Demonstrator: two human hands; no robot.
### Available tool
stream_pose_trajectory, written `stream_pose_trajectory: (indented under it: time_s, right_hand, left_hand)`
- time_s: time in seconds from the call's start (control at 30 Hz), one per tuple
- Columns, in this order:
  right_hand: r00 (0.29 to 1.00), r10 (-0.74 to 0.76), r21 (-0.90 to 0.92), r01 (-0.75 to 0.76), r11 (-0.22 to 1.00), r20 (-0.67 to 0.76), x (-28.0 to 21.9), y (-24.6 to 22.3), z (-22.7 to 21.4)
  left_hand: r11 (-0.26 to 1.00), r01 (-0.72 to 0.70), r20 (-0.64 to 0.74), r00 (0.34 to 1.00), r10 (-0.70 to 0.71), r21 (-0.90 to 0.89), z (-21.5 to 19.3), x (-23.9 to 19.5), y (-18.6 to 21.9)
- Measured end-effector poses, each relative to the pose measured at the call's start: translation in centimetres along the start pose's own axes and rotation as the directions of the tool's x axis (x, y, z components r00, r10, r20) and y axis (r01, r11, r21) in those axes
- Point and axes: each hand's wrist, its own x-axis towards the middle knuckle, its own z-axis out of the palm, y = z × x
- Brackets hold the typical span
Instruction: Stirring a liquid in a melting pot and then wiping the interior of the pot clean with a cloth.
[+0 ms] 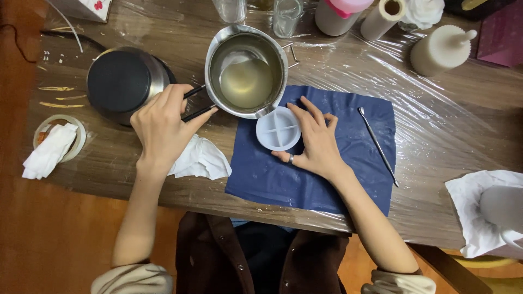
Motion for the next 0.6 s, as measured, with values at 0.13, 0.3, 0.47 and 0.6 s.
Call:
stream_pose_trajectory:
  time_s: [0.13, 0.3, 0.47, 0.6]
  right_hand:
    - [1.0, -0.004, -0.004, 0.004, 1.0, 0.001, 0.0, 0.0, 0.0]
    - [1.0, -0.01, -0.018, 0.01, 1.0, -0.009, -0.1, -0.1, -0.1]
    - [1.0, -0.01, -0.019, 0.01, 1.0, -0.014, -0.1, 0.0, 0.1]
    - [1.0, -0.011, -0.011, 0.011, 1.0, -0.01, 0.0, -0.1, -0.1]
  left_hand:
    - [1.0, -0.003, -0.015, 1.0, 0.003, 0.022, 0.1, -0.1, 0.1]
    - [0.999, -0.025, -0.044, 0.999, 0.027, 0.033, 0.2, -0.4, 0.1]
    - [0.997, -0.032, -0.061, 0.997, 0.037, 0.069, 0.6, -0.8, 0.1]
    - [0.997, -0.038, -0.106, 0.993, 0.044, 0.063, 1.1, -1.0, 0.0]
